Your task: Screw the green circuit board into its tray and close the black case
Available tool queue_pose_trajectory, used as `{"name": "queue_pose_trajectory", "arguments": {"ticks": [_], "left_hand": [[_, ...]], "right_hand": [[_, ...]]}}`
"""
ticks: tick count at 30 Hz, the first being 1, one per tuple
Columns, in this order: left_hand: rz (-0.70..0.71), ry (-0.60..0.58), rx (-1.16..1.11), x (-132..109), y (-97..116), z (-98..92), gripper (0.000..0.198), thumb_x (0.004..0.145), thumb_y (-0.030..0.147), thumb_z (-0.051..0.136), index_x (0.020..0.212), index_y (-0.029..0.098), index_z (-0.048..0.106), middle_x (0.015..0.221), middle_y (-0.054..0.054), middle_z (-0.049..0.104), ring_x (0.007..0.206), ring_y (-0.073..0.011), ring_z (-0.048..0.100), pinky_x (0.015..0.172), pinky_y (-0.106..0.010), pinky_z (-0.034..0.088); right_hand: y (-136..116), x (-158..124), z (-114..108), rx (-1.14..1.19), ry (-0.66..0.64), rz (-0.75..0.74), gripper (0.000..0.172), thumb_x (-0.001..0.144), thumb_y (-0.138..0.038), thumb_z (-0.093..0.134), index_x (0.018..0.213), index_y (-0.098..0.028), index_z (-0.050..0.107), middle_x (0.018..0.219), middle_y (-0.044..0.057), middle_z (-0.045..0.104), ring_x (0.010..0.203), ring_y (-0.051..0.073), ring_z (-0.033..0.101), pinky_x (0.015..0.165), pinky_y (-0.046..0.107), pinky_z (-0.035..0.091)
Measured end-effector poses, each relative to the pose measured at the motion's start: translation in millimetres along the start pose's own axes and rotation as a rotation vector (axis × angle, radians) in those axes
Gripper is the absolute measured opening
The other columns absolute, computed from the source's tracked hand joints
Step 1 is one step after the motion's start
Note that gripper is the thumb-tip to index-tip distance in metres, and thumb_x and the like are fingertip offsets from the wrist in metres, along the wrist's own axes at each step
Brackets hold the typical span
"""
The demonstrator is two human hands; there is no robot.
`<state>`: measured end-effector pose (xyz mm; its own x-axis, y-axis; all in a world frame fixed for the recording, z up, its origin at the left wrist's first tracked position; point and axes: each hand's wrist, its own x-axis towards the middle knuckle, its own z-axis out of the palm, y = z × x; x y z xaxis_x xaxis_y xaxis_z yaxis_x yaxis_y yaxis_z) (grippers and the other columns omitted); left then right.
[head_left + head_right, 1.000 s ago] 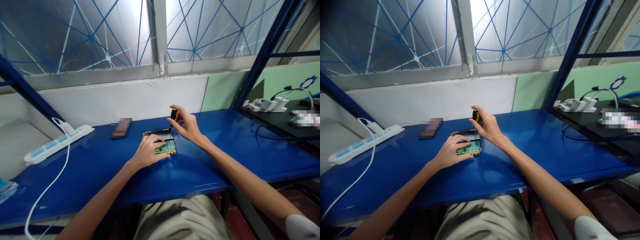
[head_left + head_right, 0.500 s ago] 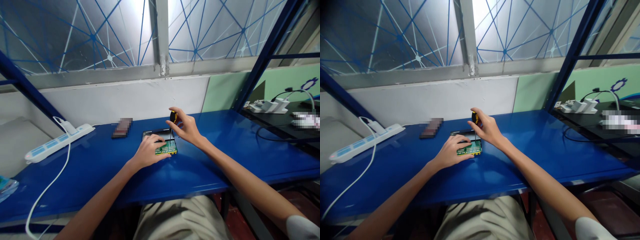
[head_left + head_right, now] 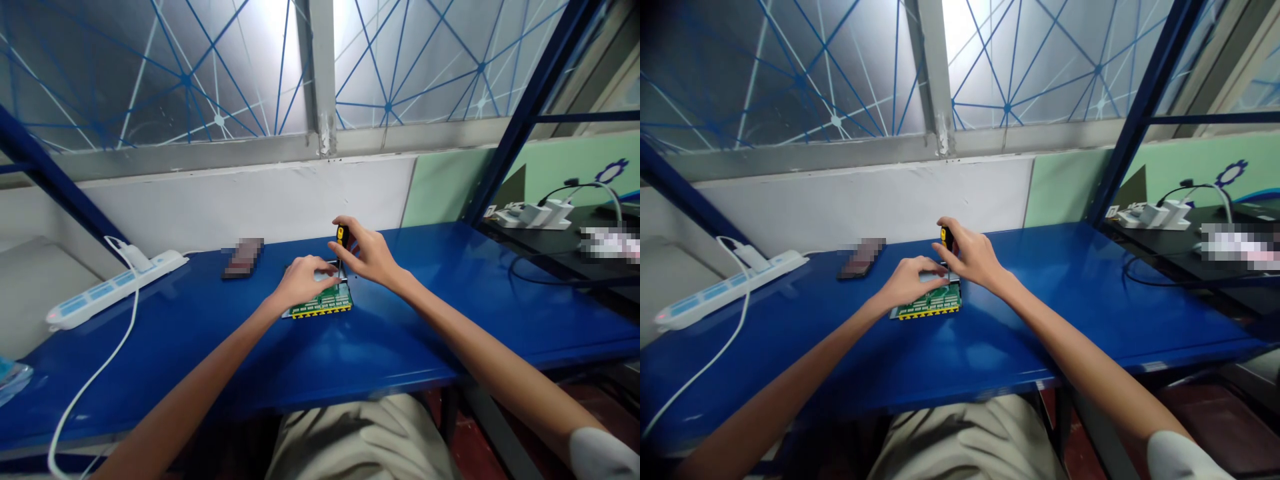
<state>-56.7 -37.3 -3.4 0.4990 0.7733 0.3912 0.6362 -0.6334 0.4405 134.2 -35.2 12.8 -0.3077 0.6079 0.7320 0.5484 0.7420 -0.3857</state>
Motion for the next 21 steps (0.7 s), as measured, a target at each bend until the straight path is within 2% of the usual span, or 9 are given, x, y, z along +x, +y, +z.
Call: {"name": "queue_pose_trajectory", "arguments": {"ticks": [5, 10, 14, 17, 21], "left_hand": [[-0.111, 0.034, -0.02, 15.5, 11.1, 12.2, 0.008, 0.077, 0.019, 0.072, 0.073, 0.016, 0.078, 0.071, -0.005, 0.076, 0.071, -0.023, 0.071, 0.062, -0.029, 0.049], [-0.12, 0.056, -0.051, 13.5, 11.7, 12.9, 0.01, 0.074, 0.012, 0.07, 0.068, 0.013, 0.078, 0.065, -0.003, 0.075, 0.071, -0.0225, 0.07, 0.062, -0.026, 0.049], [-0.076, 0.043, -0.059, 10.4, 10.2, 12.4, 0.012, 0.076, 0.011, 0.069, 0.07, 0.016, 0.079, 0.071, -0.003, 0.077, 0.074, -0.0238, 0.072, 0.065, -0.028, 0.051], [-0.039, 0.06, -0.011, 8.5, 9.3, 13.6, 0.012, 0.077, 0.014, 0.069, 0.077, 0.02, 0.08, 0.08, -0.005, 0.078, 0.076, -0.0246, 0.073, 0.065, -0.03, 0.052], [-0.083, 0.107, 0.097, 5.8, 10.2, 14.2, 0.01, 0.075, 0.019, 0.074, 0.083, 0.021, 0.08, 0.082, -0.007, 0.078, 0.077, -0.0264, 0.073, 0.069, -0.034, 0.052]], "right_hand": [[3.4, 3.2, 2.9, -0.003, -0.057, -0.011, 0.05, 0.086, -0.03, 0.051, 0.136, -0.021, 0.043, 0.08, 0.002, 0.065, 0.062, 0.016, 0.057, 0.058, 0.028, 0.044], [-0.3, 0.0, 2.8, 0.013, -0.107, 0.0, 0.068, 0.083, -0.032, 0.054, 0.146, -0.019, 0.034, 0.076, 0.001, 0.064, 0.065, 0.018, 0.06, 0.061, 0.03, 0.046], [-6.7, -3.2, 1.6, 0.049, -0.105, -0.026, 0.067, 0.084, -0.027, 0.049, 0.148, -0.021, 0.03, 0.084, 0.003, 0.065, 0.068, 0.019, 0.059, 0.061, 0.031, 0.047], [-7.6, -5.1, 2.3, 0.035, -0.086, -0.022, 0.064, 0.085, -0.025, 0.049, 0.147, -0.021, 0.032, 0.081, 0.002, 0.064, 0.066, 0.018, 0.058, 0.061, 0.031, 0.046], [-4.5, -7.4, 4.8, -0.004, -0.036, 0.014, 0.061, 0.088, -0.032, 0.054, 0.145, -0.02, 0.035, 0.076, 0.002, 0.064, 0.065, 0.019, 0.06, 0.063, 0.031, 0.046]]}}
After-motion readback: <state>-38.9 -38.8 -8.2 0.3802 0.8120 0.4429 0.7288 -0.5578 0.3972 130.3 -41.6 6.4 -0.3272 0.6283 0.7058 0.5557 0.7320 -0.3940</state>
